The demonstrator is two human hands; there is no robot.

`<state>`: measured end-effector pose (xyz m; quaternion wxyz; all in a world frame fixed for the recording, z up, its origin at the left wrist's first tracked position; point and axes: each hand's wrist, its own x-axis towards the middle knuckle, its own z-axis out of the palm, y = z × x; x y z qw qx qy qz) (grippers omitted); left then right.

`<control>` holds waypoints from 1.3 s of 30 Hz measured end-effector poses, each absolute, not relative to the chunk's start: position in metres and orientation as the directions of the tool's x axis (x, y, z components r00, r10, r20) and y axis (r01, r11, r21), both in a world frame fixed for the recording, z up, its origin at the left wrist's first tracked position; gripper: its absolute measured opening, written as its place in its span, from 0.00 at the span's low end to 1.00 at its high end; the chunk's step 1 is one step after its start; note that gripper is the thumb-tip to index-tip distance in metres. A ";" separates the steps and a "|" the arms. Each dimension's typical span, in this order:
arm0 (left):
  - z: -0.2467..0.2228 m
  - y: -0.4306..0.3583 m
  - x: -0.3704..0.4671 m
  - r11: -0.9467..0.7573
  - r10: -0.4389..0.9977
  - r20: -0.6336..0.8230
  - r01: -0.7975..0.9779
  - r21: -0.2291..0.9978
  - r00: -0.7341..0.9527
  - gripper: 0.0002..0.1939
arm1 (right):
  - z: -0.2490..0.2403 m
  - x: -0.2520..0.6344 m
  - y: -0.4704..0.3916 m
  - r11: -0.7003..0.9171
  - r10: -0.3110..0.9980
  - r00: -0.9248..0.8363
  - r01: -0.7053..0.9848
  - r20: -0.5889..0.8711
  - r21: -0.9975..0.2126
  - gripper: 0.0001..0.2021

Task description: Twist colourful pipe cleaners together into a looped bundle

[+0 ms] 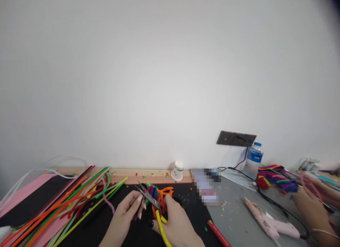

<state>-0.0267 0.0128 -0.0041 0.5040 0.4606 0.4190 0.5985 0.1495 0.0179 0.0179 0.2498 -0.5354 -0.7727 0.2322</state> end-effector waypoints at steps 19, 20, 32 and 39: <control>-0.010 0.015 -0.027 -0.137 0.991 0.135 -0.181 0.974 -0.021 0.14 | 0.018 0.154 0.021 0.388 0.922 -0.333 0.801 0.199 -0.456 0.08; -0.010 0.015 -0.027 -0.129 0.992 0.128 -0.186 0.974 -0.020 0.14 | 0.019 0.154 0.021 0.388 0.922 -0.338 0.808 0.192 -0.444 0.08; -0.009 0.015 -0.027 -0.107 0.994 0.105 -0.185 0.977 -0.019 0.13 | 0.014 0.153 0.025 0.400 0.913 -0.334 0.846 0.234 -0.353 0.06; -0.010 0.017 -0.030 -0.068 0.971 0.010 -0.237 0.969 -0.241 0.14 | 0.015 0.170 0.045 0.234 0.935 -0.090 0.884 0.342 -0.406 0.04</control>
